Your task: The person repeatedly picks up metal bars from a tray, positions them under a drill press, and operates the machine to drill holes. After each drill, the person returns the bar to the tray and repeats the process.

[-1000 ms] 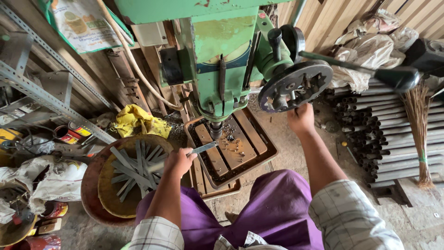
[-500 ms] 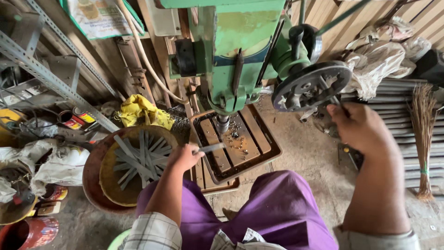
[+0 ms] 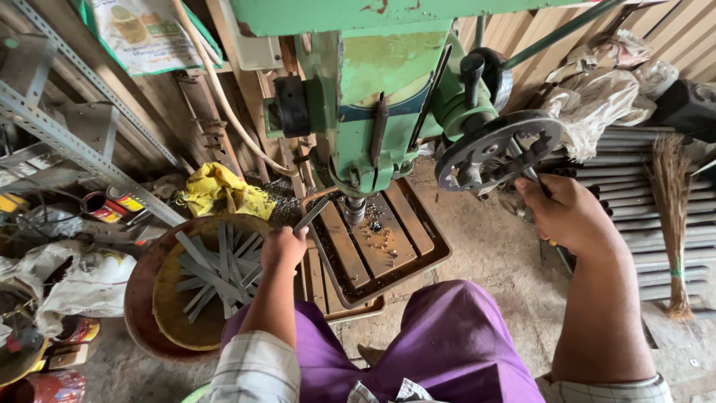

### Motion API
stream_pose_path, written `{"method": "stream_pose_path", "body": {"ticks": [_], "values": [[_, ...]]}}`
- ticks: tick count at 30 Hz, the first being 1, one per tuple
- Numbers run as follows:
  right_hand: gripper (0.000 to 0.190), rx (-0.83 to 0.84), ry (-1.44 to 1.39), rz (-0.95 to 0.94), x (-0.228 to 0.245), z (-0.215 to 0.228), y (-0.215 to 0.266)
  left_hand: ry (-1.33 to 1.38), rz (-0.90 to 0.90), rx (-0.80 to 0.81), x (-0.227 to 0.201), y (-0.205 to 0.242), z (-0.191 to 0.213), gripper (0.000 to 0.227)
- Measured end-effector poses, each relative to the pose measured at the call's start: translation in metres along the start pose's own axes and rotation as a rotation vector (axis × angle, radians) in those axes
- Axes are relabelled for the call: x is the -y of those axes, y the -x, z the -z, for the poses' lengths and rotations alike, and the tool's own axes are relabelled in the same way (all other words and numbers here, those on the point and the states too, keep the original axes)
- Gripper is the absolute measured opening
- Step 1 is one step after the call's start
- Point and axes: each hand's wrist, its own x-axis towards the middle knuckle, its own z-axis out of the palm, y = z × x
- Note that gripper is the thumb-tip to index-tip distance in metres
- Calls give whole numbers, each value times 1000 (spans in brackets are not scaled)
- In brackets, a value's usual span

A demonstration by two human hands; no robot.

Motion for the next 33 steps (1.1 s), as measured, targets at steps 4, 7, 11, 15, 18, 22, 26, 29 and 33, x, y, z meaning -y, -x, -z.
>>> {"method": "stream_pose_path", "body": {"ticks": [4, 7, 11, 15, 18, 22, 26, 29, 33], "values": [[45, -8, 13, 18, 3, -1, 1, -25, -222, 440, -1, 10, -1, 49], [49, -10, 35, -9, 1, -2, 1, -51, -308, 525, 16, 16, -10, 40], [46, -19, 71, -22, 0, -2, 0, 3, -202, 459, 34, 9, -24, 42], [46, 28, 17, 6, 1, 2, -1, -125, -527, -231, 40, -11, -24, 43], [44, 16, 47, 46, 11, 13, 4, -80, -293, 194, 39, -1, -19, 36], [41, -130, 201, 57, 25, 47, 25, -34, -415, 358, 38, 25, -10, 30], [46, -179, 212, 138, 31, 49, 25, -53, -431, 457, 12, 47, -16, 32], [45, -183, 185, 132, 27, 38, 25, 34, -189, 308, 5, 33, -12, 36], [43, -158, 186, 102, 21, 32, 23, 25, -36, 231, 13, 6, 11, 48]]}}
